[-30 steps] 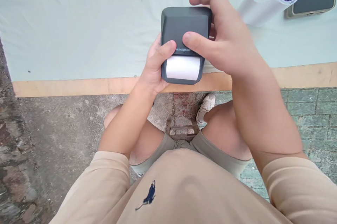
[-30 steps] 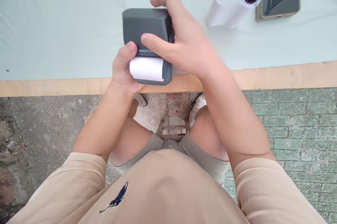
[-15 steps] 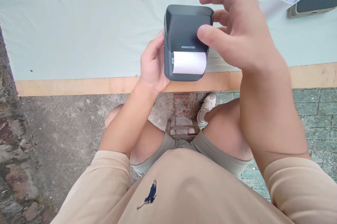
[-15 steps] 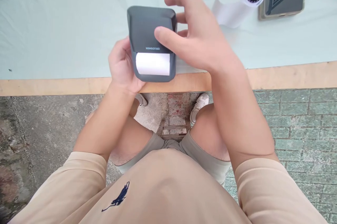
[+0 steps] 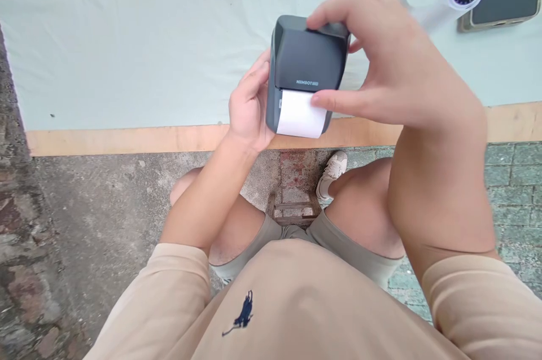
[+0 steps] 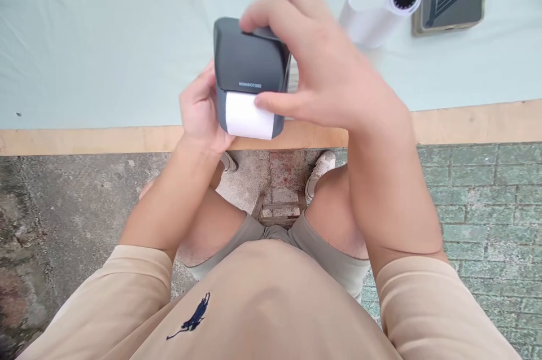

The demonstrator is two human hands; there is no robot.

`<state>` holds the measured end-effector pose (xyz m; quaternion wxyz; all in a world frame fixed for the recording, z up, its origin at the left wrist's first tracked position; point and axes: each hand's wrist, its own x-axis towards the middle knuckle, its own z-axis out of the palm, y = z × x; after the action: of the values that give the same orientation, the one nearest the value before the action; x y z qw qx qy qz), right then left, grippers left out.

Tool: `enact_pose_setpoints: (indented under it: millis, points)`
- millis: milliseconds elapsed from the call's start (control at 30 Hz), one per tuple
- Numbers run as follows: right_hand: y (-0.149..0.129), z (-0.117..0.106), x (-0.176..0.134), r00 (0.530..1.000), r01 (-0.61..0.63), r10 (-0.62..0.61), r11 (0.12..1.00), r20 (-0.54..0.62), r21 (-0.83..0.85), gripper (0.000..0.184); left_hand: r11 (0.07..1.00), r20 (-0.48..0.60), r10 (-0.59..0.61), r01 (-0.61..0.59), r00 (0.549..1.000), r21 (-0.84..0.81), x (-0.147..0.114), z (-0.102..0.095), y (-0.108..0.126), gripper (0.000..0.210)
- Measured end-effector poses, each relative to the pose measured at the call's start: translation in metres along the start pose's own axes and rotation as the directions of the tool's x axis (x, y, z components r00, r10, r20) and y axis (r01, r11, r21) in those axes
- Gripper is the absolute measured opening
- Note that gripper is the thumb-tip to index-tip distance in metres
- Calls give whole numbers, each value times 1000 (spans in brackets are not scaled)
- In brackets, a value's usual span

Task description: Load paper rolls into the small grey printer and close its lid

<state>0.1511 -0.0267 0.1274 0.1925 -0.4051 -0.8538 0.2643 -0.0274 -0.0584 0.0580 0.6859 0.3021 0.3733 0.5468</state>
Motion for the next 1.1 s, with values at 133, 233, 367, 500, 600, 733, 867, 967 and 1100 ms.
enact_pose_setpoints:
  millis: [133, 233, 367, 500, 600, 733, 867, 967, 1100]
  points:
    - [4, 4, -1, 977, -45, 24, 994, -210, -98, 58, 999, -24, -41, 41, 999, -13, 1, 1, 3, 24]
    - [1, 7, -2, 774, -140, 78, 989, -628, -49, 37, 995, -51, -95, 94, 994, -17, 0, 3, 6, 42]
    - [-8, 6, 0, 945, -121, 78, 986, -319, -115, 20, 994, -60, -108, 107, 992, -17, -3, 4, 5, 39]
    - [-15, 3, 3, 976, -210, 217, 925, -14, -316, 20, 998, 87, -12, 17, 996, -55, -7, 6, 2, 21]
    - [-19, 0, 1, 961, -228, 271, 879, 45, -419, 29, 998, 119, -19, 25, 993, -51, -11, 10, 3, 23]
    - [-24, 0, -1, 923, -281, 379, 785, 71, -552, 37, 998, 122, -29, 35, 992, -43, -11, 12, 5, 19]
    - [-24, 7, 6, 905, -276, 413, 754, 103, -596, 34, 999, 134, -14, 20, 991, -43, -10, 10, 2, 19]
    - [-23, 5, 12, 926, -246, 360, 806, 116, -539, 20, 999, 117, -10, 15, 993, -44, -10, 7, 1, 20]
    - [-19, -9, 2, 982, -175, 188, 933, 12, -316, 22, 998, 75, -5, 9, 997, -58, -6, 4, -1, 17]
